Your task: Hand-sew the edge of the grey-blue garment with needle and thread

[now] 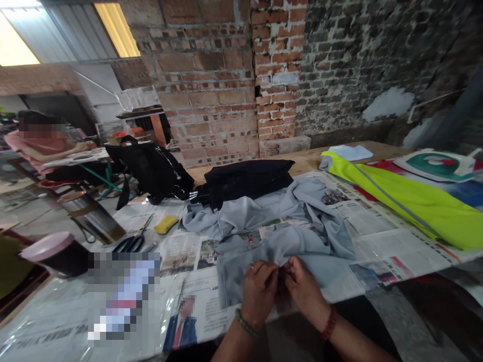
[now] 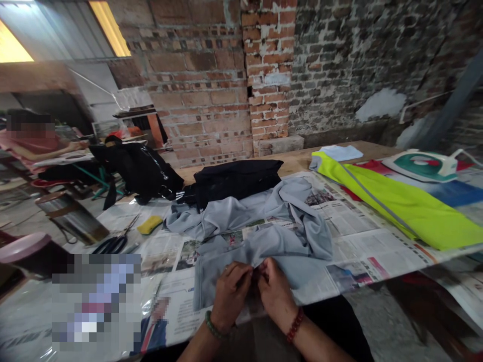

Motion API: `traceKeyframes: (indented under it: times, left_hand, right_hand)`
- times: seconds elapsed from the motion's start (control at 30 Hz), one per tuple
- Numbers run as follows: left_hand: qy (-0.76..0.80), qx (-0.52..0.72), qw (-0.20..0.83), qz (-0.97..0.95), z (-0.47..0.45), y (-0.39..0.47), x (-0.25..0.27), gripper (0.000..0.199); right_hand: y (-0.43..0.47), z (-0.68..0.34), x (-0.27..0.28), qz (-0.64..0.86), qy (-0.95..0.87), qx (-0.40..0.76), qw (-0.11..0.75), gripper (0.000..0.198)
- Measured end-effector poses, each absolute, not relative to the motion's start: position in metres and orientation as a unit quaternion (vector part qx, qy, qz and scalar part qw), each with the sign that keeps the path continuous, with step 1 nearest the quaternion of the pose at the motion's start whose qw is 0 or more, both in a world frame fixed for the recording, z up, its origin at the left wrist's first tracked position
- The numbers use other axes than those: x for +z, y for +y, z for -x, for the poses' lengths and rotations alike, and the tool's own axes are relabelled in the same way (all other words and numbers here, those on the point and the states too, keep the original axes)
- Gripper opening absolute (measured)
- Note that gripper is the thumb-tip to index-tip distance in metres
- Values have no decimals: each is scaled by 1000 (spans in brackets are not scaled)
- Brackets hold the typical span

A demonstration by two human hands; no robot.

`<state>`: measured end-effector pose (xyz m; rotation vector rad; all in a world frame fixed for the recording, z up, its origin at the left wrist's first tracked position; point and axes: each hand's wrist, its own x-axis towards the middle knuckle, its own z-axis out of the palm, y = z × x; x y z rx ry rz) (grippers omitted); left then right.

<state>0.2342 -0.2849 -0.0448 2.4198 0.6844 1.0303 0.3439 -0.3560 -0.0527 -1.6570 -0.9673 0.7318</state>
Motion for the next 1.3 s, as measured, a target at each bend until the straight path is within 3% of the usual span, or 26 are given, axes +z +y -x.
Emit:
traceKeyframes:
  times: [0.2,0.5,0.7,0.87,1.1,1.3]
  left_hand:
    - [222,397,216,-864,-236,-282,-52,20]
    - [242,400,213,-858,-235,-282,-51,21]
    - [234,396,204,-864,-237,-284,-49,24]
    - [237,398,199,-864,-236,-287,-50,23]
    - [251,408,224,-849,-237,-288,-56,22]
    - [291,362,240,-852,-238,-285,-58,35]
  right_hand:
    - [-353,-344,-57,712,-422,169,536,5]
    - [-383,-357,-28,712,-542,160,418,12]
    - [-377,-387,-1,700,-589,13,404,19]
    - [-346,-386,-8,673,-638,121,354,16]
    - [-348,-380,-23,677,-573,206,414,18]
    - [-346,-380,-19,662,-588,128,447,22]
